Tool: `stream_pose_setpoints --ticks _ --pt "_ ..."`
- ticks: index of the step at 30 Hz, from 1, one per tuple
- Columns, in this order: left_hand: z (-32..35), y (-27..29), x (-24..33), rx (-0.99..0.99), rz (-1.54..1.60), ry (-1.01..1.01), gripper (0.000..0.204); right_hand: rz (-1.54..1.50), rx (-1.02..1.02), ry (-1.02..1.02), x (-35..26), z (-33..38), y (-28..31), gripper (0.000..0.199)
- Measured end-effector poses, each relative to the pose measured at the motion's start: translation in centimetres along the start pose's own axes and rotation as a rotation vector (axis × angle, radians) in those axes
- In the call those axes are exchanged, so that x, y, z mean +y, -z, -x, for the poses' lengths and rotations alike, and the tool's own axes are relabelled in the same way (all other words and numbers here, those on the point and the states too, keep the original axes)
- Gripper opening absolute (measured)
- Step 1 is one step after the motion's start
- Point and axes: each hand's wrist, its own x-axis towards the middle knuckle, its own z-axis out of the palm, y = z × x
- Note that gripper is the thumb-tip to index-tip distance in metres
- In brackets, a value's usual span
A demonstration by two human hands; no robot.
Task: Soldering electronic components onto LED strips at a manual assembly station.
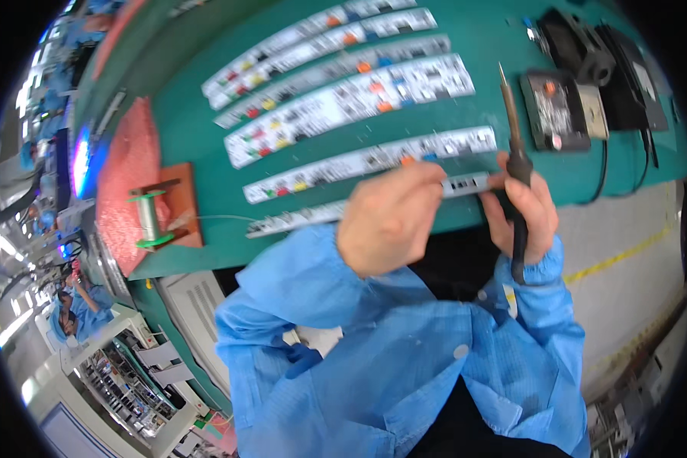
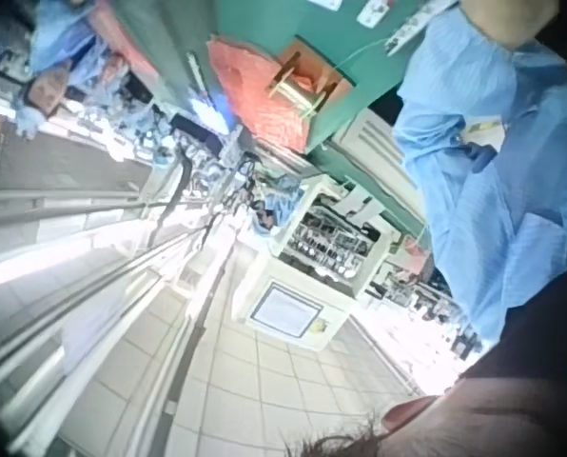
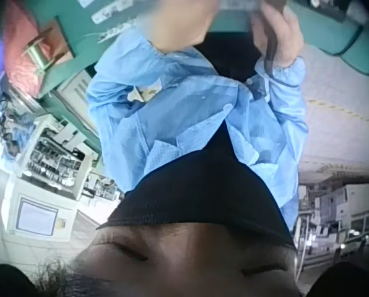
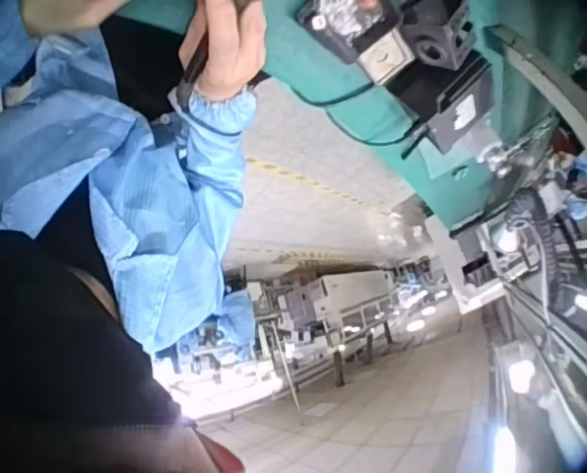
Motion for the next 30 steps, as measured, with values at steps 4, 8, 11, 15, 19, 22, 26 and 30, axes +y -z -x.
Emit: stream_pose_setpoints --ticks 4,8,11,15,19,22,26,30 --pt "-0.4 0.1 0.6 -0.005 -0.084 -0.051 0.019 -0.007 0.034 0.015 -0.3 -0.4 -0.2 0.059" --pt "-0.5 0.1 0.8 -0.002 -0.096 -0.104 0.017 -0.062 0.05 0.011 -0.2 -0.4 -0.1 0.048" --pt "-0.3 0.0 0.8 -0.006 -0.153 -0.14 0.019 -0.06 0.026 0.019 0.0 -0.1 0.2 0.053" --pt "-0.1 -0.2 1.0 -0.031 -0.158 -0.144 0.02 -0.077 -0.004 0.0 -0.3 0.2 0.6 0.055" --pt "-0.2 -0.4 1.3 -0.071 -0.102 -0.102 0.02 -0.113 -0.003 -0.002 -0.6 -0.3 0.8 0.058" --pt "-0.4 -0.5 1.3 -0.097 -0.141 -0.087 0.02 -0.117 -0.015 -0.03 -0.9 -0.9 0.9 0.058" --pt "-0.6 -0.4 1.1 -0.07 -0.275 -0.116 0.019 -0.085 -0.012 -0.169 -1.6 -1.5 0.5 0.057" --pt "-1.4 -0.1 1.1 0.003 -0.328 -0.131 0.022 0.023 -0.005 -0.214 -1.9 -2.1 -0.1 0.052"
